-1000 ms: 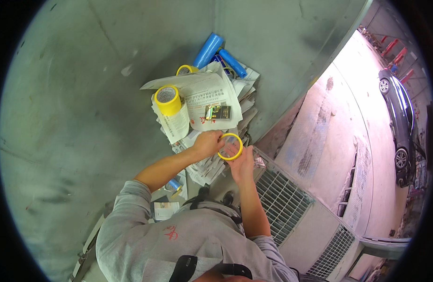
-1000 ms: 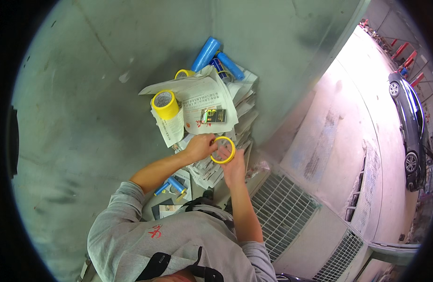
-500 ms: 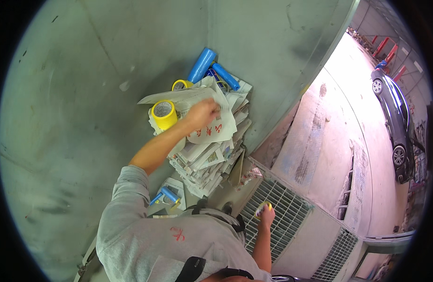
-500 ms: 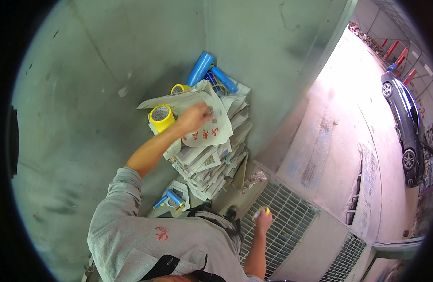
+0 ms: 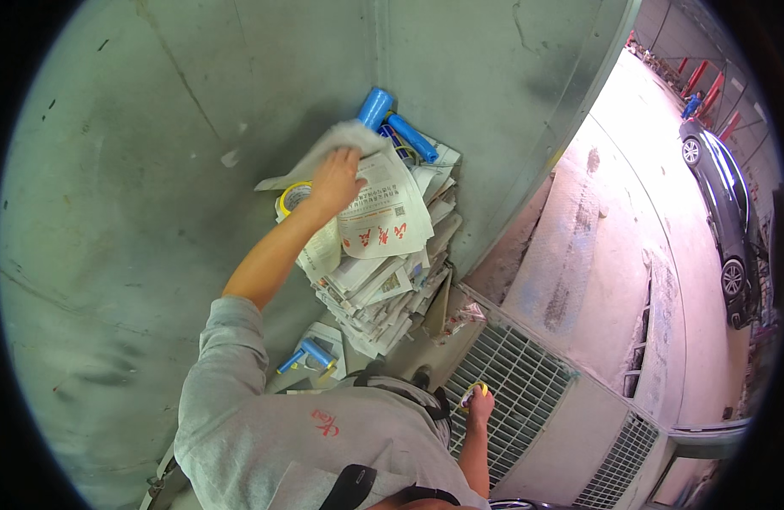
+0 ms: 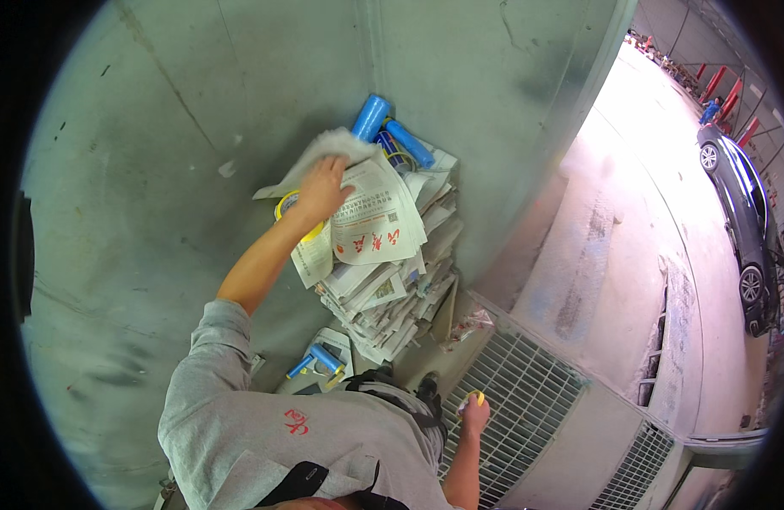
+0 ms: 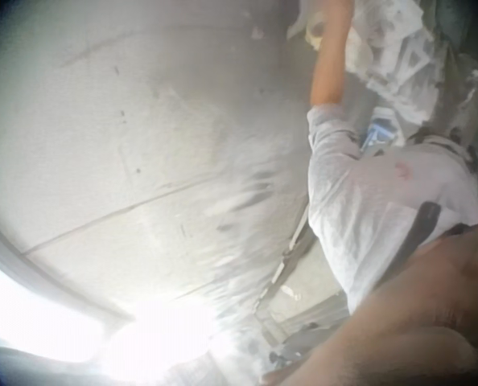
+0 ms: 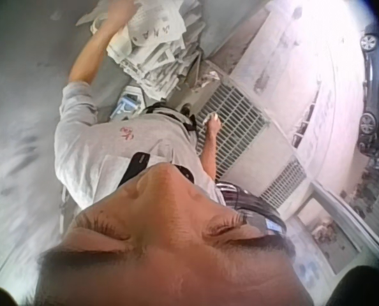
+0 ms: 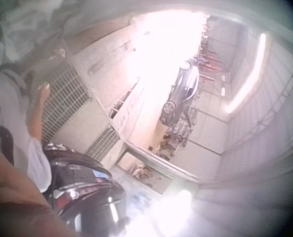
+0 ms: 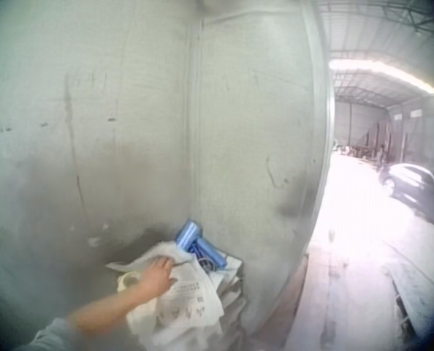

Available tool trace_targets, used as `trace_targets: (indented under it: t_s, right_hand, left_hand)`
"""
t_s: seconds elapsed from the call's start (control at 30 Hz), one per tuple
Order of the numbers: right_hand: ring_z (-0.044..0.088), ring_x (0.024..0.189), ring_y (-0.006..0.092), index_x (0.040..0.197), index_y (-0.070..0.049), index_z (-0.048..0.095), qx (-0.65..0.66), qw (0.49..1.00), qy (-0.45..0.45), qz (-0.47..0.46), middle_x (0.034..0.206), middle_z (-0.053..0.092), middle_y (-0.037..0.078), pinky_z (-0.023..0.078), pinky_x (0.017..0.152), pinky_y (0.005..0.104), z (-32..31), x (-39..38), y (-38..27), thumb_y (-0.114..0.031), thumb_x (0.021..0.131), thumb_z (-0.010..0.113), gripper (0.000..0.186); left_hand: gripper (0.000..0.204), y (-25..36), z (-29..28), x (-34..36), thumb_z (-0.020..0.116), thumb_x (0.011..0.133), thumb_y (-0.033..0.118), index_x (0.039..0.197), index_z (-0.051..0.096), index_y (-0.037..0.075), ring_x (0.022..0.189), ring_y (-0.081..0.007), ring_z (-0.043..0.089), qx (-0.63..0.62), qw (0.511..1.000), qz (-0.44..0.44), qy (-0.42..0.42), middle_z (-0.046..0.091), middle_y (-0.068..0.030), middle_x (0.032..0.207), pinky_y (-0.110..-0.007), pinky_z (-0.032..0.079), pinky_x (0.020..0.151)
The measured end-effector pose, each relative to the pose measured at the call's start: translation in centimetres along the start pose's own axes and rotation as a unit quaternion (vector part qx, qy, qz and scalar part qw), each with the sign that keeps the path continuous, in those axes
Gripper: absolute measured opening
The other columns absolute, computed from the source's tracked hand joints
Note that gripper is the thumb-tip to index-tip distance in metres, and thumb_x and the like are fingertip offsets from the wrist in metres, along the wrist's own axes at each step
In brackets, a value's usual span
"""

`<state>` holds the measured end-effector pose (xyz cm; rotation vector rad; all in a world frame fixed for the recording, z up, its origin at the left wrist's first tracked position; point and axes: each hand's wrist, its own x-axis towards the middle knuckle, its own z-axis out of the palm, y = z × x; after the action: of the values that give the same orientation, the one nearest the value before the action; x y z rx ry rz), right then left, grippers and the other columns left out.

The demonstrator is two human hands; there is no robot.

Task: The person uses a metal scraper to remove yellow filler from the front bumper of a black car. They then retrieve a roll of yellow tape and a newspaper, unfold the paper, and tape it to the hood of the car.

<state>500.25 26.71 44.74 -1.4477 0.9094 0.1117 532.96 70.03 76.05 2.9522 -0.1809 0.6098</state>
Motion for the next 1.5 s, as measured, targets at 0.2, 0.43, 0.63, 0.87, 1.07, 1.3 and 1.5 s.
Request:
trace_targets:
  t_s: [0.2, 0.43, 0.63, 0.87, 1.07, 1.3, 1.5]
  right_hand:
    - [0.056, 0.053, 0.0143, 0.088, -0.002, 0.059, -0.012, 1.000, -0.009, -0.006, 0.070, 0.057, 0.004, 0.045, 0.045, 0.0290, -0.3, 0.2, 0.0, -0.018, 0.089, 0.061, 0.016]
    - [0.054, 0.050, 0.0142, 0.088, -0.002, 0.058, 0.011, 1.000, -0.006, 0.013, 0.069, 0.055, 0.004, 0.044, 0.044, 0.0284, -0.9, -0.8, 0.8, -0.016, 0.089, 0.060, 0.014]
    - [0.054, 0.050, 0.0142, 0.087, -0.002, 0.058, 0.011, 0.998, 0.014, 0.053, 0.069, 0.056, 0.004, 0.044, 0.043, 0.0283, -1.2, -1.4, 1.8, -0.016, 0.089, 0.060, 0.014]
    - [0.054, 0.050, 0.0142, 0.091, -0.001, 0.059, 0.009, 0.999, 0.027, 0.027, 0.069, 0.057, 0.004, 0.044, 0.043, 0.0284, -1.8, -1.6, 1.8, -0.017, 0.090, 0.061, 0.016]
    - [0.053, 0.050, 0.0123, 0.086, -0.003, 0.063, -0.002, 0.999, 0.019, 0.050, 0.065, 0.055, 0.002, 0.043, 0.044, 0.0276, -1.0, -1.9, 2.0, -0.014, 0.090, 0.059, 0.013]
    - [0.059, 0.065, 0.0159, 0.098, 0.002, 0.063, -0.080, 0.996, -0.016, -0.021, 0.079, 0.063, 0.007, 0.049, 0.060, 0.0314, 0.6, -0.2, 0.8, -0.022, 0.090, 0.064, 0.026]
    - [0.066, 0.091, 0.0311, 0.124, -0.001, 0.058, -0.222, 0.951, -0.075, -0.200, 0.102, 0.068, 0.018, 0.050, 0.081, 0.0406, 8.4, -3.2, -7.5, -0.032, 0.091, 0.065, 0.046]
  left_hand:
    - [0.058, -4.0, 3.9, 3.3, 0.079, 0.076, 0.020, 0.125, 0.053, 0.005, 0.117, -0.0354, 0.054, 0.007, 0.998, -0.029, -0.060, 0.058, -0.0166, 0.124, -0.046, 0.043, 0.100]
    - [0.030, -2.9, 7.3, 2.4, 0.072, 0.079, 0.018, 0.106, 0.065, 0.006, 0.116, -0.0314, 0.055, 0.030, 0.992, 0.063, -0.101, 0.059, -0.0148, 0.122, -0.045, 0.043, 0.099]
    - [0.015, -2.8, 4.6, 4.4, 0.062, 0.082, 0.013, 0.090, 0.073, 0.007, 0.140, -0.0336, 0.035, 0.162, 0.957, 0.200, 0.137, 0.049, -0.0125, 0.143, -0.049, 0.029, 0.116]
    - [0.040, -7.7, -2.0, 8.3, 0.073, 0.079, 0.022, 0.116, 0.068, 0.006, 0.125, -0.0391, 0.054, -0.048, 0.990, -0.121, 0.052, 0.054, -0.0184, 0.139, -0.046, 0.045, 0.104]
    - [0.047, -9.5, -1.3, 8.3, 0.073, 0.078, 0.020, 0.121, 0.063, 0.003, 0.108, -0.0391, 0.064, -0.153, 0.974, -0.150, 0.071, 0.068, -0.0210, 0.115, -0.045, 0.050, 0.094]
    - [0.018, -8.4, -4.9, 13.7, 0.068, 0.082, 0.012, 0.099, 0.070, 0.006, 0.092, -0.0415, 0.063, -0.042, 0.952, -0.035, 0.303, 0.067, -0.0185, 0.098, -0.049, 0.051, 0.079]
    - [0.020, -7.2, -13.3, 17.2, 0.071, 0.087, 0.019, 0.096, 0.071, 0.001, 0.085, -0.0360, 0.067, 0.010, 0.885, 0.010, 0.465, 0.070, -0.0178, 0.093, -0.043, 0.052, 0.076]
